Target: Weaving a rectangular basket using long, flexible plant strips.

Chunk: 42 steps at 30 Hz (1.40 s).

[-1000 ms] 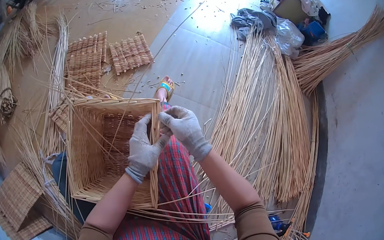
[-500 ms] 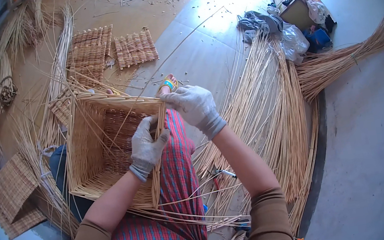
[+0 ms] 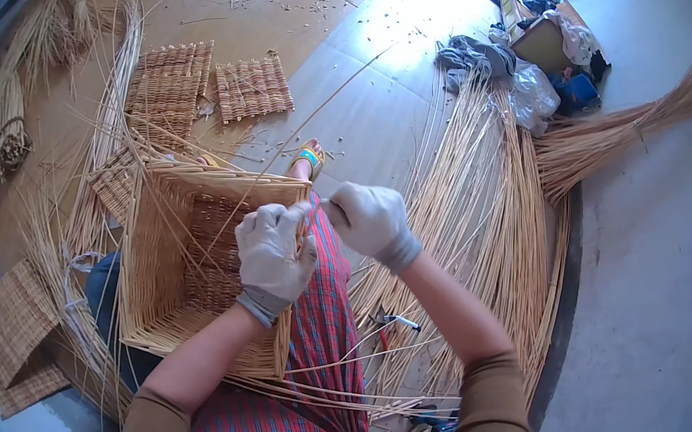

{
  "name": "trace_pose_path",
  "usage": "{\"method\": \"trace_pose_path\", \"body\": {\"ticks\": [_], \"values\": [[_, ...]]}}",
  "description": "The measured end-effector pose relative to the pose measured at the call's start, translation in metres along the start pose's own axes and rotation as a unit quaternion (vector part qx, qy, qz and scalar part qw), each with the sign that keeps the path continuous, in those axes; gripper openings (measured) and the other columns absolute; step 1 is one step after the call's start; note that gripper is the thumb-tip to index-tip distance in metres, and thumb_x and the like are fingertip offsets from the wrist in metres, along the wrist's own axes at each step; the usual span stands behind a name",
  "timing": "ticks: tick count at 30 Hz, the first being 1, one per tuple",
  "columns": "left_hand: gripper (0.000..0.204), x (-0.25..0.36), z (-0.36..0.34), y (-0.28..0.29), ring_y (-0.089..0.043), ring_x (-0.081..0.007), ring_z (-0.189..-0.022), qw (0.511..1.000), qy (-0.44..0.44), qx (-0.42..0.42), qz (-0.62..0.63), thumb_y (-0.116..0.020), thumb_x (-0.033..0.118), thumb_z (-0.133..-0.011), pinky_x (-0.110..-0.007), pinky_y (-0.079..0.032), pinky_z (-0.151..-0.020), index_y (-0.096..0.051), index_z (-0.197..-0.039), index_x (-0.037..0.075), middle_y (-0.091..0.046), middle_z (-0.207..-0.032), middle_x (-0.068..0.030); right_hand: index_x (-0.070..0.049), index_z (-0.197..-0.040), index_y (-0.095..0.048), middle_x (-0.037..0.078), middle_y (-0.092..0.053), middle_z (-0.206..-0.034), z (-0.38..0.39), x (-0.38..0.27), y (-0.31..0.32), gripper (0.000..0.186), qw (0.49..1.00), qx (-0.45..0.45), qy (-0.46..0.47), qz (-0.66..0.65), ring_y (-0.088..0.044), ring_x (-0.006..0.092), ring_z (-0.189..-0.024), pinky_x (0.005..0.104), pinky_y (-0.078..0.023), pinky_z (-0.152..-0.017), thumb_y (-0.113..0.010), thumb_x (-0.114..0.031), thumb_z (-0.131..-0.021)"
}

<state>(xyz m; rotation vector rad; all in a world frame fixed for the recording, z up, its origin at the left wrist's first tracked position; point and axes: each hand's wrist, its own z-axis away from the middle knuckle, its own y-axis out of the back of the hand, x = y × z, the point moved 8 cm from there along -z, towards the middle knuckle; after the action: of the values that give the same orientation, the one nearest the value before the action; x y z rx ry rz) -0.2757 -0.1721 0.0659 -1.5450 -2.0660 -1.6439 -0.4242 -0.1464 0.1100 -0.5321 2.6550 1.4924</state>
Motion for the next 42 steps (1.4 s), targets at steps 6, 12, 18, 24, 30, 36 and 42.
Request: {"method": "trace_pose_path", "body": {"ticks": [6, 12, 18, 24, 30, 36, 42], "values": [[0.036, 0.000, 0.008, -0.012, -0.056, -0.0310, -0.099, 0.995, -0.036, 0.041, 0.088, -0.068, 0.018, -0.084, -0.048, -0.041, -0.088, -0.067, -0.120, 0.012, -0.059, -0.100, -0.0090, 0.000, -0.120, -0.071, 0.014, -0.075, -0.107, 0.060, 0.014, -0.043, 0.028, 0.909, 0.142, -0.282, -0.270, -0.070, 0.0172, -0.100, 0.0320, -0.054, -0.087, -0.067, -0.021, -0.101], [0.034, 0.001, 0.008, -0.011, -0.057, -0.0316, -0.096, 0.996, -0.028, 0.046, 0.076, -0.069, 0.018, -0.085, -0.048, -0.041, -0.088, -0.067, -0.118, 0.012, -0.059, -0.100, -0.0092, -0.002, -0.113, -0.075, 0.014, -0.074, -0.102, 0.039, 0.010, -0.040, 0.021, 0.943, 0.074, -0.226, -0.231, -0.069, 0.0294, -0.093, 0.0387, -0.053, -0.087, -0.067, -0.014, -0.097], [0.037, 0.005, 0.006, -0.008, -0.057, -0.0309, -0.096, 0.997, -0.017, 0.038, 0.070, -0.072, 0.017, -0.084, -0.048, -0.042, -0.086, -0.067, -0.120, 0.011, -0.058, -0.100, -0.0096, -0.002, -0.109, -0.076, 0.013, -0.075, -0.100, 0.040, 0.005, -0.034, 0.018, 0.939, 0.072, -0.267, -0.203, -0.071, 0.0262, -0.094, 0.0364, -0.055, -0.087, -0.068, -0.012, -0.097], [0.058, -0.021, 0.013, -0.018, -0.055, -0.0390, -0.121, 0.973, 0.105, 0.078, 0.188, -0.075, 0.042, -0.089, -0.047, -0.046, -0.104, -0.058, -0.131, 0.004, -0.059, -0.121, -0.0190, -0.002, -0.111, -0.074, 0.004, -0.072, -0.094, 0.047, 0.009, -0.044, 0.016, 0.880, 0.086, -0.370, -0.285, -0.065, 0.0094, -0.088, 0.0265, -0.053, -0.079, -0.067, -0.010, -0.100], [0.058, -0.026, 0.020, -0.036, -0.057, -0.0386, -0.119, 0.951, 0.156, 0.009, 0.268, -0.079, 0.037, -0.086, -0.047, -0.048, -0.102, -0.059, -0.130, 0.005, -0.059, -0.126, -0.0192, -0.001, -0.109, -0.071, 0.002, -0.068, -0.088, 0.053, 0.007, -0.039, 0.013, 0.881, 0.061, -0.385, -0.267, -0.060, 0.0057, -0.084, 0.0243, -0.051, -0.075, -0.065, -0.009, -0.101], [0.058, -0.028, 0.020, -0.042, -0.059, -0.0382, -0.119, 0.943, 0.155, 0.032, 0.293, -0.079, 0.042, -0.088, -0.044, -0.048, -0.104, -0.060, -0.127, 0.004, -0.060, -0.125, -0.0194, 0.000, -0.108, -0.069, 0.002, -0.066, -0.086, 0.045, 0.009, -0.036, 0.012, 0.879, 0.025, -0.391, -0.272, -0.058, 0.0056, -0.081, 0.0246, -0.050, -0.073, -0.066, -0.009, -0.100], [0.056, -0.032, 0.019, -0.053, -0.061, -0.0350, -0.117, 0.935, 0.137, 0.068, 0.322, -0.080, 0.035, -0.087, -0.042, -0.049, -0.103, -0.061, -0.126, 0.000, -0.062, -0.123, -0.0189, 0.000, -0.107, -0.067, 0.003, -0.068, -0.090, 0.042, 0.019, -0.050, 0.011, 0.882, -0.033, -0.399, -0.249, -0.059, 0.0065, -0.084, 0.0242, -0.050, -0.077, -0.065, -0.008, -0.102]]}}
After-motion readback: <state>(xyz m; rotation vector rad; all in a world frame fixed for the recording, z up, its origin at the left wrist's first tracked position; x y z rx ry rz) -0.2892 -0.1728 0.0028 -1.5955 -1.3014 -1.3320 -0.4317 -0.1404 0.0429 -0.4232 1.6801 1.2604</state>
